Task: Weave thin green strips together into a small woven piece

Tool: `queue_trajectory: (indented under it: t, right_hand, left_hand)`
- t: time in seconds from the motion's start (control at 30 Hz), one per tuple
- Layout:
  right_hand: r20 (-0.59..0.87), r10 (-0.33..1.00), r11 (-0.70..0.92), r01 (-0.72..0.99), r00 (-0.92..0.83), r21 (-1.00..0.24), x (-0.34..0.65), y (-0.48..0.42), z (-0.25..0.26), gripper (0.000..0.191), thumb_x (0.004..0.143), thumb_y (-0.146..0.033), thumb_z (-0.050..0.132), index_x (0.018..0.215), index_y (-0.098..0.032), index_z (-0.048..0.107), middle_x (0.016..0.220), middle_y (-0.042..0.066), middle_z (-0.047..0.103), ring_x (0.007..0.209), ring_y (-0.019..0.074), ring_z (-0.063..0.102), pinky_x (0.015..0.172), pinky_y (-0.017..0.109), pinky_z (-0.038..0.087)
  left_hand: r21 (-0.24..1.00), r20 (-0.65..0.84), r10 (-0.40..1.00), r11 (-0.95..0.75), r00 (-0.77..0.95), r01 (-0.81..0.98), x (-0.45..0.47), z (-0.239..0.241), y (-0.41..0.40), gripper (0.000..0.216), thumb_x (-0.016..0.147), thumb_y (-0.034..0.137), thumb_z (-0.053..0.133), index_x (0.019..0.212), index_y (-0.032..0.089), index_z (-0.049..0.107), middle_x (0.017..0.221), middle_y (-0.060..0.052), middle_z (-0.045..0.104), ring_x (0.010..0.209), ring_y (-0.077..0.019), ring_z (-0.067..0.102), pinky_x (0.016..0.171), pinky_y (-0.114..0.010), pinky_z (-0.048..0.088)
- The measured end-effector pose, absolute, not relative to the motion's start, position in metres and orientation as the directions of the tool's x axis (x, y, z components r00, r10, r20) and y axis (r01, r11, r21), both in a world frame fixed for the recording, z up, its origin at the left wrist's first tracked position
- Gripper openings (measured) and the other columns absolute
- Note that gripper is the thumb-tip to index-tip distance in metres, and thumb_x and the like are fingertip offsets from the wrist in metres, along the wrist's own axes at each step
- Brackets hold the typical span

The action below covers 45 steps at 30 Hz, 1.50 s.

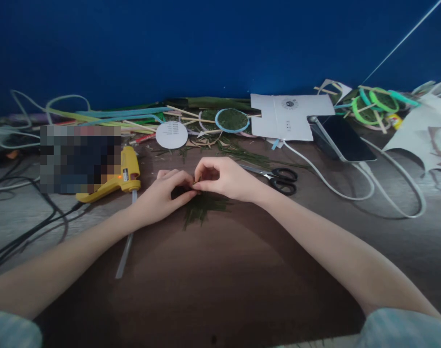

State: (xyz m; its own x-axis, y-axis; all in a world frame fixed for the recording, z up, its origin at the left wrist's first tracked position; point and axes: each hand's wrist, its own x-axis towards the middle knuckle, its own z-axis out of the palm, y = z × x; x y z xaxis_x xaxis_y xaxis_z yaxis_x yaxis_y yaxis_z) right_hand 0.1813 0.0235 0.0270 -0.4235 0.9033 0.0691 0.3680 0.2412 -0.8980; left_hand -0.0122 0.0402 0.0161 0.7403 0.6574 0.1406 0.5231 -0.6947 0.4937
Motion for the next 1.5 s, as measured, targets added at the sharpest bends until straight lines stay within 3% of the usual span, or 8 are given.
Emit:
queue_trajectory:
  t: [0.47, 0.97, 1.5]
  right_hand:
    - [0.023, 0.923, 0.179, 0.375, -0.385, -0.909, 0.179, 0.023, 0.027, 0.015, 0.067, -0.026, 0.067, 0.068, -0.017, 0.054, 0.066, -0.001, 0.059, 0.06, 0.0111, 0.053, 0.056, 0.025, 0.041]
    - [-0.025, 0.906, 0.129, 0.332, -0.422, -0.934, 0.181, 0.025, 0.032, 0.014, 0.068, -0.027, 0.066, 0.068, -0.016, 0.057, 0.068, 0.0, 0.064, 0.064, 0.0123, 0.058, 0.06, 0.026, 0.044]
    - [-0.142, 0.887, 0.079, 0.448, -0.439, -0.891, 0.199, 0.032, 0.037, 0.01, 0.074, -0.023, 0.06, 0.07, -0.017, 0.053, 0.069, 0.003, 0.067, 0.053, 0.0107, 0.059, 0.056, 0.026, 0.046]
  left_hand:
    - [0.257, 0.272, 0.572, -0.818, 0.774, 0.515, -0.012, 0.013, 0.037, 0.01, 0.089, 0.026, 0.044, 0.085, 0.018, 0.045, 0.084, -0.002, 0.058, 0.078, -0.0168, 0.049, 0.08, -0.032, 0.032]
    - [0.241, 0.307, 0.576, -0.817, 0.758, 0.523, -0.011, 0.012, 0.036, 0.006, 0.088, 0.021, 0.043, 0.083, 0.018, 0.045, 0.079, -0.001, 0.058, 0.075, -0.0162, 0.049, 0.077, -0.031, 0.033]
    - [0.316, 0.301, 0.581, -0.809, 0.756, 0.496, -0.013, 0.015, 0.036, 0.009, 0.09, 0.022, 0.041, 0.086, 0.019, 0.048, 0.08, 0.001, 0.061, 0.073, -0.0145, 0.051, 0.079, -0.031, 0.033]
